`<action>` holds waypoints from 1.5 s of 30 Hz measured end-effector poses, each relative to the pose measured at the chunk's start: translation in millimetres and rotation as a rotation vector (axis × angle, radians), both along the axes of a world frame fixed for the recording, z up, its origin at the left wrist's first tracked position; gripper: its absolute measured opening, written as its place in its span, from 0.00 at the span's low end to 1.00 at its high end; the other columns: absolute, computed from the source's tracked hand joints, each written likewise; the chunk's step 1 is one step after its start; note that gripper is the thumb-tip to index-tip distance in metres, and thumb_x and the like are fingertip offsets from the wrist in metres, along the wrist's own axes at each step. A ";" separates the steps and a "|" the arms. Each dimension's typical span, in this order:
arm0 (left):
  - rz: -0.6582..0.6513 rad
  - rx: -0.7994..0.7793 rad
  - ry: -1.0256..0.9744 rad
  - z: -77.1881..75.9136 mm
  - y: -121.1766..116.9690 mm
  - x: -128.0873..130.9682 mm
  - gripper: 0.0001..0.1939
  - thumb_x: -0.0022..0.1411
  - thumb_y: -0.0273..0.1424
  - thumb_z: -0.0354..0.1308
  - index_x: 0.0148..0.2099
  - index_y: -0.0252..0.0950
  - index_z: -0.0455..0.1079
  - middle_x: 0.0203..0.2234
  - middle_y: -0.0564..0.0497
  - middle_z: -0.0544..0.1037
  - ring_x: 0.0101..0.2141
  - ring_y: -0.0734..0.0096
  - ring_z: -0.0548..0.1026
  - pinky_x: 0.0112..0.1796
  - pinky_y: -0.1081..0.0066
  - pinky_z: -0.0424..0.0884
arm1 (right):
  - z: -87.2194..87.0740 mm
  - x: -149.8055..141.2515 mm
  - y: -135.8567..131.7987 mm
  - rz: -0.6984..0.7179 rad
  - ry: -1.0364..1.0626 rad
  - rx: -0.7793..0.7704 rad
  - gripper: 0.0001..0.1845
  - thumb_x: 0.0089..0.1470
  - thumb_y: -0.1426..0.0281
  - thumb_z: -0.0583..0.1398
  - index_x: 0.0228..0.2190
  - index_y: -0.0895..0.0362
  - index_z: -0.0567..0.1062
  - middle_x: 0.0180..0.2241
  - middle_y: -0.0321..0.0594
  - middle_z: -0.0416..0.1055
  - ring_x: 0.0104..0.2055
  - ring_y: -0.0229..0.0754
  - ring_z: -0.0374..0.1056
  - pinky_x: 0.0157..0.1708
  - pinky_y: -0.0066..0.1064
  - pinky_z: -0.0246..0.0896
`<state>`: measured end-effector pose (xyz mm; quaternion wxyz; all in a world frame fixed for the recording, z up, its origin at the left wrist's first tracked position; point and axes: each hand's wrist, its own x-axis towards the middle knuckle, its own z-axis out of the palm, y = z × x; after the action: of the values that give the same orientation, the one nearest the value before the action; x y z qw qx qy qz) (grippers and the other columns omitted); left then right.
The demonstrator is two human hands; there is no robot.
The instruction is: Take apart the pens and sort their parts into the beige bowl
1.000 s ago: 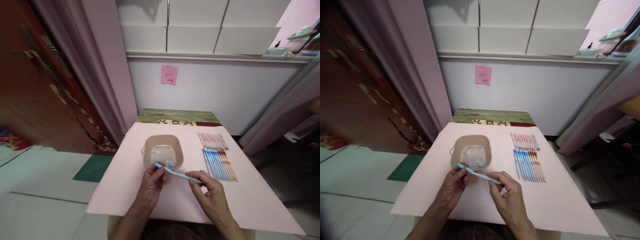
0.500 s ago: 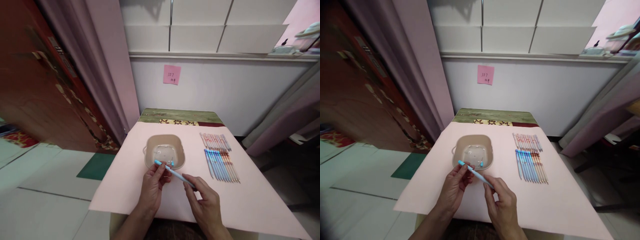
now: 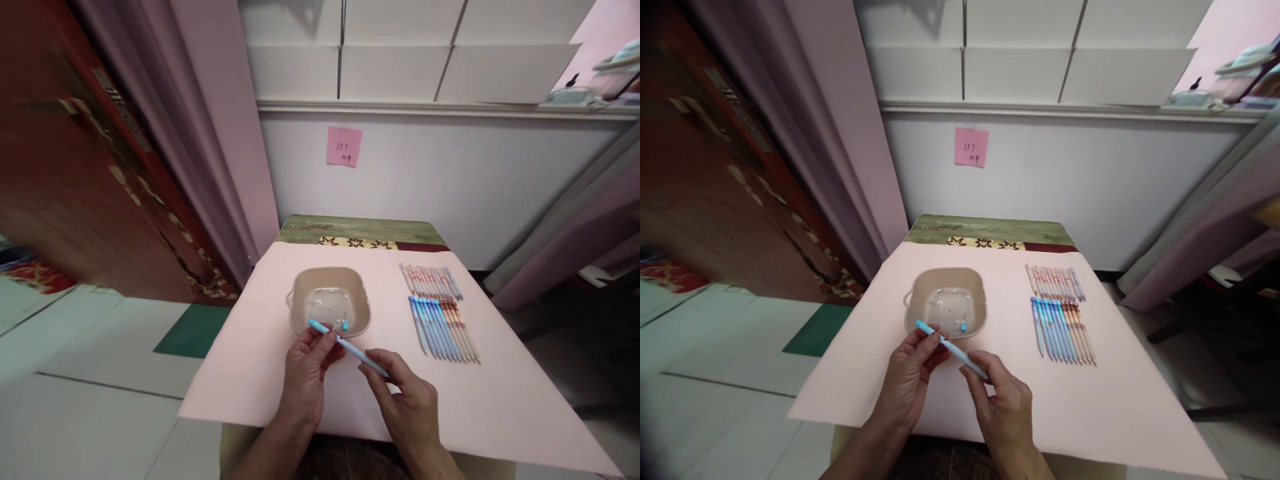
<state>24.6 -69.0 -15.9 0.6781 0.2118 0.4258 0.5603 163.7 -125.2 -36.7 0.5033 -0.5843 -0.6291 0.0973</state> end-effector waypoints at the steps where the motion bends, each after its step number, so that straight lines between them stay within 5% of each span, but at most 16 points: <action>1: 0.004 0.000 -0.002 0.0 -0.4 0.4 0.13 0.47 0.29 0.68 0.37 0.32 0.73 0.29 0.49 0.80 0.30 0.73 0.76 0.32 0.75 0.73 | 0.7 -0.4 0.1 -0.005 -0.012 0.003 0.07 0.56 0.67 0.60 0.38 0.53 0.73 0.31 0.33 0.77 0.27 0.36 0.75 0.30 0.21 0.70; 35: -0.109 -0.025 -0.038 -4.0 -4.4 0.7 0.11 0.49 0.28 0.67 0.36 0.33 0.72 0.32 0.48 0.80 0.32 0.71 0.77 0.35 0.72 0.74 | 4.5 -2.4 0.6 -0.034 -0.222 0.217 0.07 0.58 0.73 0.57 0.38 0.57 0.74 0.31 0.38 0.78 0.30 0.37 0.74 0.33 0.24 0.67; 45: -0.163 0.014 -0.023 3.6 -9.1 0.1 0.14 0.49 0.29 0.67 0.39 0.33 0.71 0.32 0.46 0.79 0.35 0.66 0.78 0.29 0.75 0.76 | 3.9 -4.8 -1.0 -0.006 -0.123 -0.102 0.17 0.63 0.65 0.50 0.27 0.56 0.74 0.18 0.32 0.71 0.17 0.32 0.67 0.19 0.20 0.55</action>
<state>24.8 -78.1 -12.3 0.7249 0.2442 0.3956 0.5083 159.0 -126.1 -32.8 0.4334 -0.6159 -0.6515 0.0916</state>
